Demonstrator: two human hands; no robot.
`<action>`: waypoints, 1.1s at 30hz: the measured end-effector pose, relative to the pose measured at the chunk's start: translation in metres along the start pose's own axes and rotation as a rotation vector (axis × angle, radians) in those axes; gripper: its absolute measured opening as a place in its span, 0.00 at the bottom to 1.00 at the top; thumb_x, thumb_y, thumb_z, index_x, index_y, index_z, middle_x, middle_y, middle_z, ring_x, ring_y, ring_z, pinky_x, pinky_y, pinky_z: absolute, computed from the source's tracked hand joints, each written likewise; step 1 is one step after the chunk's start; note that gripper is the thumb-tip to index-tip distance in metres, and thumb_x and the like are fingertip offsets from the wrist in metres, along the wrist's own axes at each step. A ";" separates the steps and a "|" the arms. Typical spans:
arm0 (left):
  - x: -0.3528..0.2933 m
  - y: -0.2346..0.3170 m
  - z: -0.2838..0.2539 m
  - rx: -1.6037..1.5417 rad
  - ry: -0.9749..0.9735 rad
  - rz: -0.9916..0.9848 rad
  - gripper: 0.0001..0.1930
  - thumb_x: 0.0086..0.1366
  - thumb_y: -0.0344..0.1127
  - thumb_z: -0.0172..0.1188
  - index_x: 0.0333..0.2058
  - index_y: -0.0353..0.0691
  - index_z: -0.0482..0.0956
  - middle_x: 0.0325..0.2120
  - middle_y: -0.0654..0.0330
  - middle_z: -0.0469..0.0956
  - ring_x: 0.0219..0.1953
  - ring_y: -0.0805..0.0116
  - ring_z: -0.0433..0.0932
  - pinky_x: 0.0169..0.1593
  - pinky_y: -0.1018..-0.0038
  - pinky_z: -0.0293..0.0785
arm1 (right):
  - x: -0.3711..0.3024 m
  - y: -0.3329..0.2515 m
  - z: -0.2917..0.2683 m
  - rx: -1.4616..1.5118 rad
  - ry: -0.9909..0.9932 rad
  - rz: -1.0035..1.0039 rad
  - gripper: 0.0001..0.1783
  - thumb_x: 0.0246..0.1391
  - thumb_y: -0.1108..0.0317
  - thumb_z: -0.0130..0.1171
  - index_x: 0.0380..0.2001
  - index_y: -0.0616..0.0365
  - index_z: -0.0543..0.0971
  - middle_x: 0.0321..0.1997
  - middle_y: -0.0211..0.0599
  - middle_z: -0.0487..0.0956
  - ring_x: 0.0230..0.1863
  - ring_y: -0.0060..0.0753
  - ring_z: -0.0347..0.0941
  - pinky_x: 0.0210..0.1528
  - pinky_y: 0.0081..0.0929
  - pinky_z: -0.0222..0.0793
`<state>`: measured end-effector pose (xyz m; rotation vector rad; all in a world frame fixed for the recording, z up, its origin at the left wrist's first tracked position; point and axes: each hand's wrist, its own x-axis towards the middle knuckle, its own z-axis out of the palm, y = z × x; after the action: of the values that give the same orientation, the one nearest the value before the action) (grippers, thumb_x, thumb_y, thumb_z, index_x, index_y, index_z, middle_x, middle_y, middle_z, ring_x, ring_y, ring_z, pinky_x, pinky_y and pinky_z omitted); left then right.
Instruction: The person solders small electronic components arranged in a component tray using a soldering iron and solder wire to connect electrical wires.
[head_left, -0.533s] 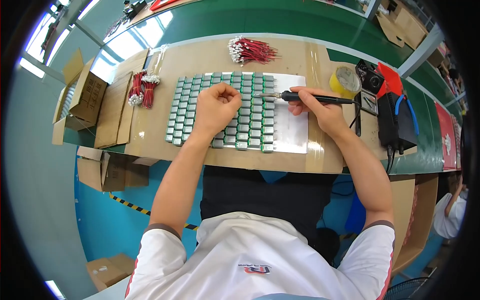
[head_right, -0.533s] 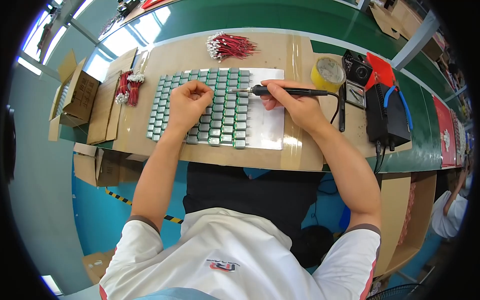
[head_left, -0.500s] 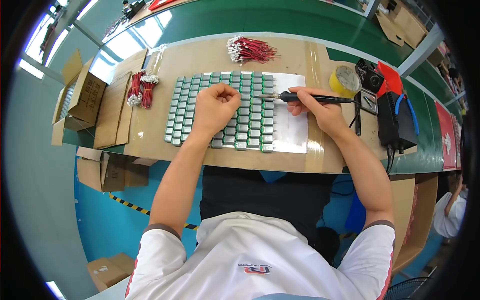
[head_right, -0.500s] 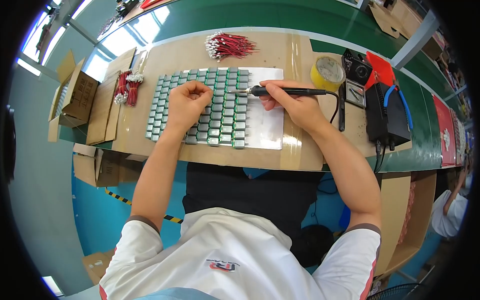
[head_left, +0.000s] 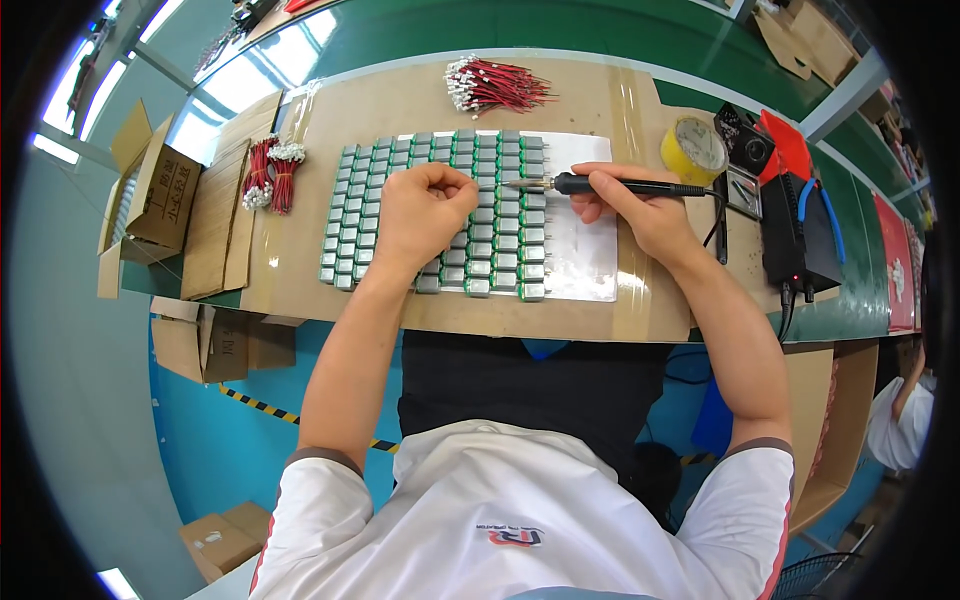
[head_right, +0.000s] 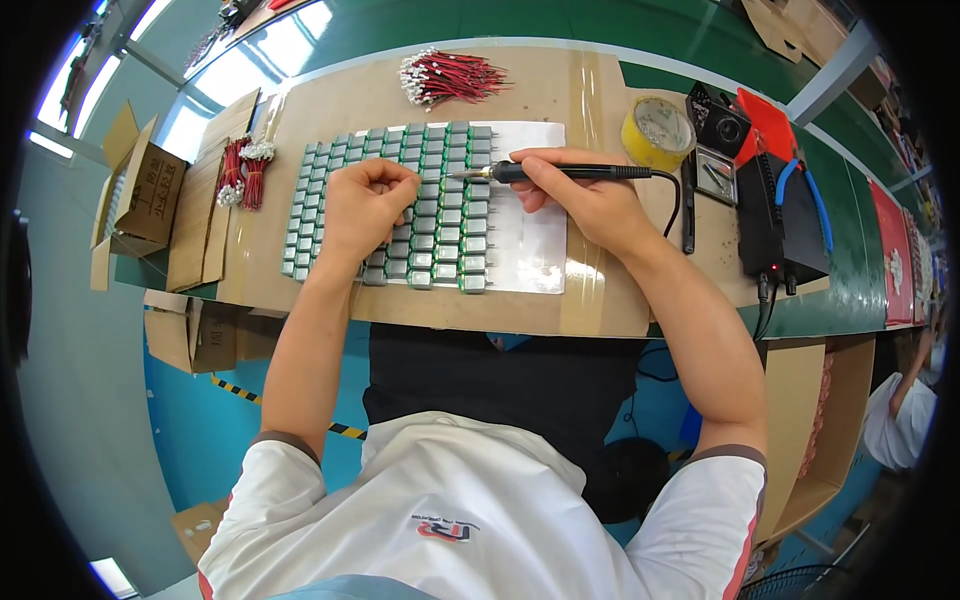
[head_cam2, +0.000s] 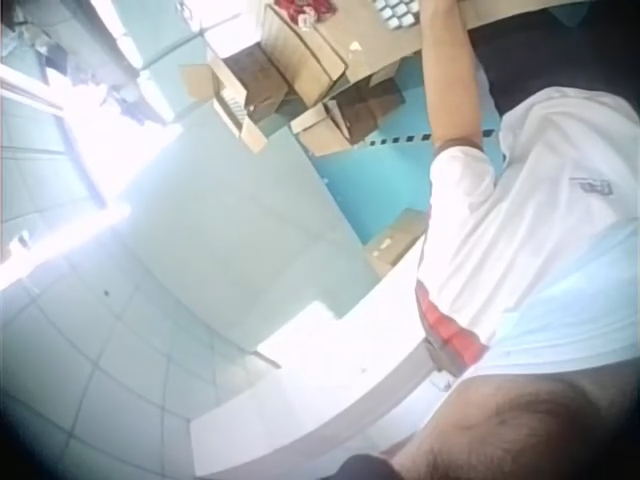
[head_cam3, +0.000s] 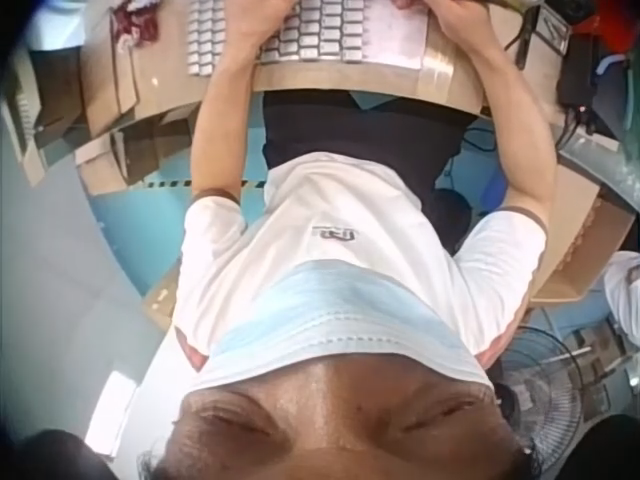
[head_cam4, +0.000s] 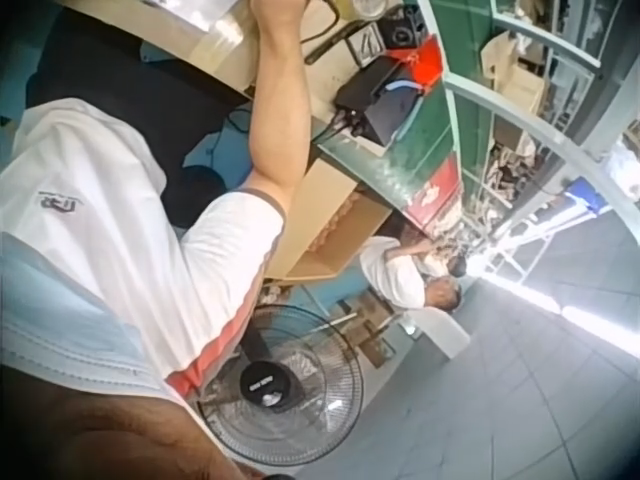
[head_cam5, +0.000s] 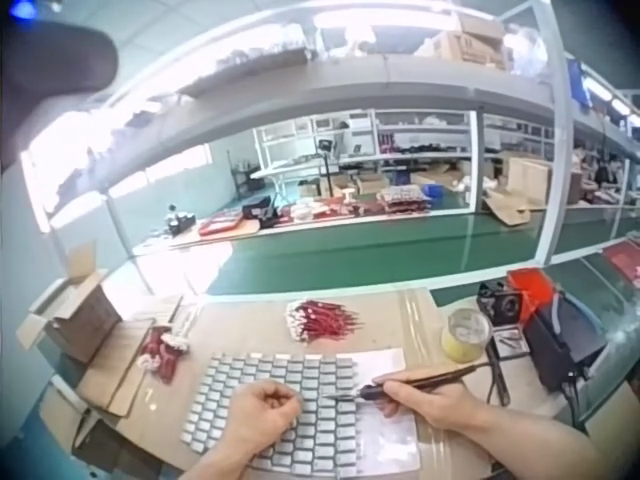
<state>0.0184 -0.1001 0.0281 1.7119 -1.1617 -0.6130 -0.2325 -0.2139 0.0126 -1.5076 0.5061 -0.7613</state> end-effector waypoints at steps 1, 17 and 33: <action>0.000 0.000 0.000 0.000 -0.001 0.000 0.05 0.53 0.27 0.65 0.28 0.31 0.85 0.18 0.64 0.80 0.21 0.82 0.73 0.27 0.82 0.70 | 0.000 0.000 0.000 0.000 0.001 0.000 0.15 0.66 0.68 0.56 0.50 0.68 0.81 0.37 0.44 0.83 0.34 0.28 0.80 0.39 0.23 0.77; 0.000 0.003 0.000 0.061 -0.005 -0.021 0.06 0.53 0.29 0.66 0.28 0.31 0.85 0.19 0.62 0.81 0.21 0.81 0.74 0.28 0.80 0.71 | -0.001 -0.003 0.001 -0.001 0.001 0.006 0.15 0.66 0.69 0.56 0.49 0.68 0.81 0.36 0.42 0.83 0.34 0.27 0.79 0.39 0.23 0.77; 0.002 -0.003 0.002 0.078 -0.026 0.021 0.08 0.59 0.32 0.68 0.32 0.31 0.85 0.16 0.66 0.78 0.15 0.83 0.72 0.15 0.82 0.63 | 0.000 -0.002 0.001 0.028 0.003 -0.019 0.14 0.64 0.70 0.60 0.48 0.66 0.82 0.36 0.43 0.85 0.32 0.25 0.81 0.38 0.20 0.79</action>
<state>0.0189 -0.1022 0.0247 1.7600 -1.2342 -0.5856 -0.2321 -0.2130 0.0151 -1.4873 0.4829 -0.7825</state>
